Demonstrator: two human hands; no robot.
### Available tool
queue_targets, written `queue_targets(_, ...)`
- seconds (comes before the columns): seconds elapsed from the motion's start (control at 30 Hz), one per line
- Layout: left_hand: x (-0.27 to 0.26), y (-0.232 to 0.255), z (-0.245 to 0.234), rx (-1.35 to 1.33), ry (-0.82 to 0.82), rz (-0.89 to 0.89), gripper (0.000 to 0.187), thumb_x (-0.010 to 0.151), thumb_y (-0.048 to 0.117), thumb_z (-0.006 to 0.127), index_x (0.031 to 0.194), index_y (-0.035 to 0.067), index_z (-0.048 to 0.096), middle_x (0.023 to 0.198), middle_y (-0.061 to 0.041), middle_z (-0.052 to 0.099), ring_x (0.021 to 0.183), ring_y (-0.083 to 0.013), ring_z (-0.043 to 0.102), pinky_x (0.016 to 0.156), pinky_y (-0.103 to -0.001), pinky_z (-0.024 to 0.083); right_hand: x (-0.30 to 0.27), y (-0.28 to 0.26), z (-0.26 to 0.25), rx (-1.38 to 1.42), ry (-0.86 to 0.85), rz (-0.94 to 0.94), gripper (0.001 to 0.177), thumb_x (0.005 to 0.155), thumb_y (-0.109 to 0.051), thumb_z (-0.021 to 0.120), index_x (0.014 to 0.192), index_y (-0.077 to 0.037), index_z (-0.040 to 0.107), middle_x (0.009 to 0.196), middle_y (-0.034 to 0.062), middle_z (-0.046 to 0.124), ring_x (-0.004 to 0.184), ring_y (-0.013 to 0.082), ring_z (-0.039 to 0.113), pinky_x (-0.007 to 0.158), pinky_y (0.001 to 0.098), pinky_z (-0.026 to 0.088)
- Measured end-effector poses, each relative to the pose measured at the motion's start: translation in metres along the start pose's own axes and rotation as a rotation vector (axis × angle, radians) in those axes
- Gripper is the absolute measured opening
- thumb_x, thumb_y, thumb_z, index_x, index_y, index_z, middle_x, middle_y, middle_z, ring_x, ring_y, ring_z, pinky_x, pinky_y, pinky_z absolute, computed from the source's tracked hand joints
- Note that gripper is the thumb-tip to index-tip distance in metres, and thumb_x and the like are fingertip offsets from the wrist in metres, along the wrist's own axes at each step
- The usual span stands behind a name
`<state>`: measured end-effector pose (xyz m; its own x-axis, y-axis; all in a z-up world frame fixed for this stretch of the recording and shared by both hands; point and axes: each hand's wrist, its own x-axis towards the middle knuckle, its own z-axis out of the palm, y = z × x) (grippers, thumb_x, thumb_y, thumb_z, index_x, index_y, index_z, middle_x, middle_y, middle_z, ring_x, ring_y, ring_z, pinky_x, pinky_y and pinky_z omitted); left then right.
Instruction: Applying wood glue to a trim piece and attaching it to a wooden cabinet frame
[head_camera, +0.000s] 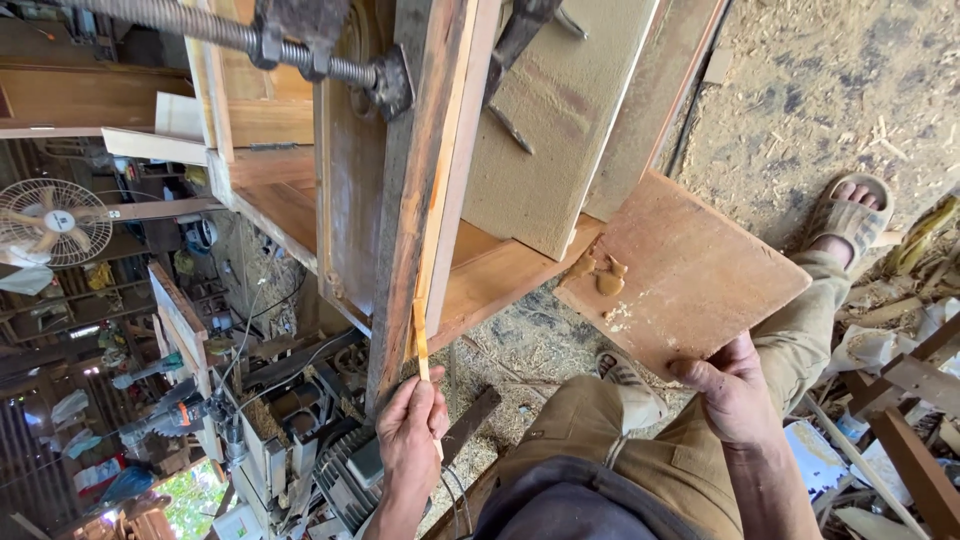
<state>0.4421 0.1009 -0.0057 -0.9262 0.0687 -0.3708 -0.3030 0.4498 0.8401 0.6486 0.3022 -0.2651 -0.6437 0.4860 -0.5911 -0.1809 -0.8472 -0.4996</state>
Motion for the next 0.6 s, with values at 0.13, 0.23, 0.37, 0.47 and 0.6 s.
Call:
queue_targets(0.13,0.006,0.024,0.028,-0.027,-0.047,-0.054,0.028,0.102,0.007,0.057,0.119,-0.01,0.072,0.077,-0.01,0.065,0.052,-0.01,0.046,0.042,-0.023,0.034,0.007,-0.016,-0.003,-0.01,0.012,0.006,0.068,0.066,0.004,0.073,0.13,-0.01,0.054,0.111,0.0028,0.064,0.097,0.0148,0.059,0.076,0.0314,0.053)
queue_targets(0.23,0.016,0.039,0.047,-0.029,-0.048,-0.046,0.026,0.102,0.009,0.059,0.118,-0.007,0.072,0.081,-0.011,0.069,0.051,-0.0092,0.047,0.041,-0.022,0.037,0.015,-0.021,-0.012,0.013,0.036,0.022,0.062,0.064,0.007,0.074,0.122,-0.011,0.058,0.105,0.0025,0.066,0.093,0.0152,0.06,0.071,0.0324,0.055)
queue_targets(0.37,0.027,0.055,0.07,-0.053,-0.013,-0.074,0.026,0.101,0.006,0.057,0.119,-0.008,0.07,0.099,-0.018,0.074,0.052,-0.0094,0.049,0.04,-0.022,0.038,0.028,-0.03,-0.02,0.023,0.04,0.024,0.063,0.066,0.005,0.076,0.125,-0.011,0.059,0.108,0.0025,0.068,0.099,0.0168,0.062,0.082,0.0353,0.057)
queue_targets(0.47,0.034,0.063,0.081,-0.049,-0.023,-0.089,0.027,0.101,0.008,0.058,0.119,-0.008,0.07,0.095,-0.016,0.073,0.053,-0.0094,0.049,0.04,-0.022,0.037,0.035,-0.039,-0.021,0.001,0.056,0.04,0.067,0.066,0.004,0.076,0.129,-0.011,0.058,0.108,0.0023,0.067,0.101,0.0165,0.06,0.087,0.0352,0.055)
queue_targets(0.6,0.041,0.077,0.096,-0.04,-0.017,-0.126,0.027,0.101,0.007,0.057,0.118,-0.009,0.07,0.1,-0.019,0.073,0.054,-0.0111,0.05,0.041,-0.024,0.038,0.042,-0.044,-0.021,-0.004,0.061,0.032,0.071,0.065,0.004,0.076,0.132,-0.01,0.057,0.112,0.0029,0.067,0.104,0.0168,0.059,0.089,0.0351,0.053)
